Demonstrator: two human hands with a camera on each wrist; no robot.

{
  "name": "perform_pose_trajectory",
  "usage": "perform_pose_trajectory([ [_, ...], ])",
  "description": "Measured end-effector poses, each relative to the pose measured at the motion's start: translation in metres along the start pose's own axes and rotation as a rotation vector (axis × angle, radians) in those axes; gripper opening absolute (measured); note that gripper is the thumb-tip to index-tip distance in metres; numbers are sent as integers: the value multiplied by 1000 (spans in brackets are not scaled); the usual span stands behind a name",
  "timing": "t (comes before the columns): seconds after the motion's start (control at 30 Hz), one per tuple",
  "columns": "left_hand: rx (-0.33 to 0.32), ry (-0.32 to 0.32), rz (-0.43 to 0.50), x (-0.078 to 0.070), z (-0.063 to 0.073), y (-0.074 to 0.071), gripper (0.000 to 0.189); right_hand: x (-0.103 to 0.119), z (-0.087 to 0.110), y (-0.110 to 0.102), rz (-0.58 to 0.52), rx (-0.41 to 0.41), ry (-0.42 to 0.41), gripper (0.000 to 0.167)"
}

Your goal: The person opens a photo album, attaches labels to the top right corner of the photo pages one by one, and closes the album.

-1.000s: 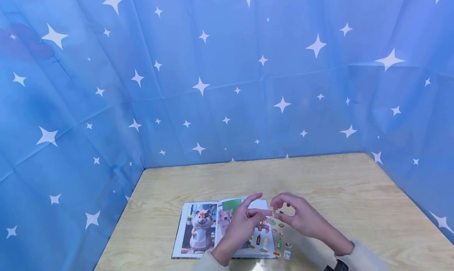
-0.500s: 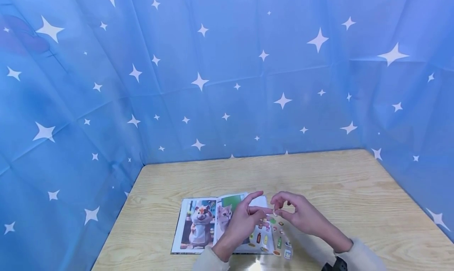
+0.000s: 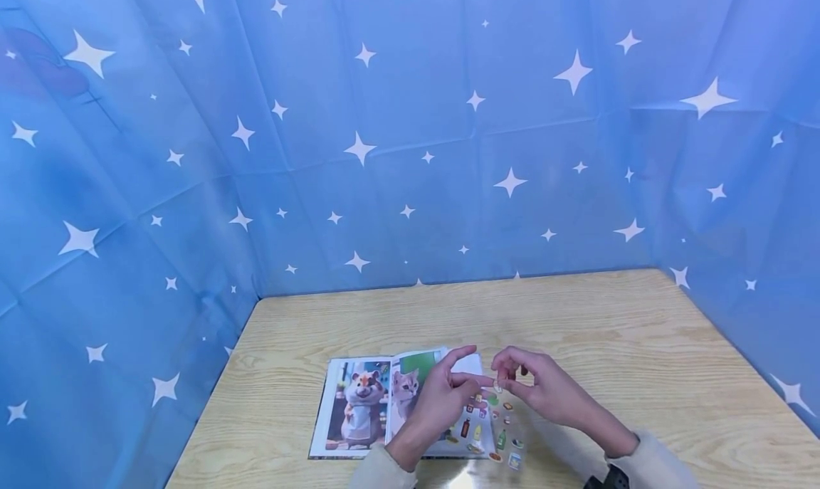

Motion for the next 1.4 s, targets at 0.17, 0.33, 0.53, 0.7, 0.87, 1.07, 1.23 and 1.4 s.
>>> perform_pose_trajectory([
  [0.17, -3, 2, 20, 1, -1, 1, 57, 0, 2, 0, -10, 7, 20, 27],
  [0.33, -11, 14, 47, 1, -2, 2, 58, 1, 2, 0, -24, 5, 11, 26],
  [0.53, -19, 3, 21, 1, -2, 1, 56, 2, 3, 0, -43, 17, -7, 23],
  [0.7, -27, -3, 14, 2, -1, -1, 55, 1, 5, 1, -59, 34, -7, 19],
  [0.87, -43, -4, 6, 1, -2, -1, 55, 0, 6, 1, -58, 38, -16, 21],
  [1.07, -89, -8, -33, 4, -4, -5, 55, -2, 7, -12, -24, -41, -12, 24],
  [1.23, -128, -7, -42, 10, -9, -7, 55, -6, 8, -28, -12, -142, 40, 29],
  [1.4, -152, -12, -49, 16, -14, -4, 58, -10, 9, -34, -18, -167, 74, 26],
])
Point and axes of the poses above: each hand's wrist, its own z-axis away from the middle knuckle, its own y-axis out of the palm, x = y × z, the point moved 7 cm from there along -z, towards the middle knuckle, and after that the axes turned 6 degrees about -y, right-handed, at the moved point
